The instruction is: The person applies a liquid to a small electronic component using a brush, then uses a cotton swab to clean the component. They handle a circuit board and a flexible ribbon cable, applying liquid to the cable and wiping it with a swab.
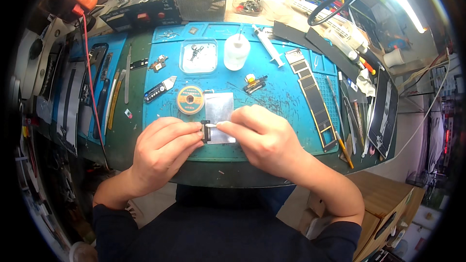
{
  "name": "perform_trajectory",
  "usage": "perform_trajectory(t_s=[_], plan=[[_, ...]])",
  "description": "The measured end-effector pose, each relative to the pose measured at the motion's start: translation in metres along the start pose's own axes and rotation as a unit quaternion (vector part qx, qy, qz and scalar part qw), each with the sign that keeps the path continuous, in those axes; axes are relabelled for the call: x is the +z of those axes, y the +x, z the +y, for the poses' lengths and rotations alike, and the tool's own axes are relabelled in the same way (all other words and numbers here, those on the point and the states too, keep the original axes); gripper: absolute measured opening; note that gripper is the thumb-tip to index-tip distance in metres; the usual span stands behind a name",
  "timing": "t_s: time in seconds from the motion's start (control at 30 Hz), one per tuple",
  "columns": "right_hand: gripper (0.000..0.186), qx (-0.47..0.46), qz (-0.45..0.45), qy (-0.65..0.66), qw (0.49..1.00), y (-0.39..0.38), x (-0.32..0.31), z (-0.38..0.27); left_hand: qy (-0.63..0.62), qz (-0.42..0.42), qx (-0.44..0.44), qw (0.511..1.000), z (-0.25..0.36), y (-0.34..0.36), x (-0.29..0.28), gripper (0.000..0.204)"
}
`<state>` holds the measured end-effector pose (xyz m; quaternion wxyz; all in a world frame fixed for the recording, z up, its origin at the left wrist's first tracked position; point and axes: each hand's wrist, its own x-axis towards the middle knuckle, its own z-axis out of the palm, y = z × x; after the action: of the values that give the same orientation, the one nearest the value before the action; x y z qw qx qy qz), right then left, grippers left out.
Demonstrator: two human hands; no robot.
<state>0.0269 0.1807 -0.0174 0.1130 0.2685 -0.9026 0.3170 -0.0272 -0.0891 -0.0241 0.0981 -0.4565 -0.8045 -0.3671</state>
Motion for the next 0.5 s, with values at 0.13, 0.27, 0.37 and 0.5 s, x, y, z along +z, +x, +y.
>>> perform_trajectory(t_s=[0.13,0.27,0.37,0.5], plan=[[0.043,-0.015,-0.011,0.016,1.000,-0.0033,-0.0014,0.0049,-0.002,-0.001,-0.002,1.000,-0.0006,0.0005,0.0004,0.031],[0.040,-0.014,-0.003,0.009,1.000,0.0007,0.0012,0.0026,0.000,-0.002,-0.002,1.000,0.0001,0.0001,-0.0002,0.031],[0.039,-0.018,-0.011,0.021,1.000,-0.0001,-0.0020,0.0040,-0.001,-0.002,-0.002,1.000,0.0001,0.0004,0.0000,0.031],[0.039,-0.017,-0.006,0.020,1.000,-0.0004,0.0004,0.0042,0.000,-0.004,-0.001,1.000,0.0001,0.0005,-0.0001,0.031]])
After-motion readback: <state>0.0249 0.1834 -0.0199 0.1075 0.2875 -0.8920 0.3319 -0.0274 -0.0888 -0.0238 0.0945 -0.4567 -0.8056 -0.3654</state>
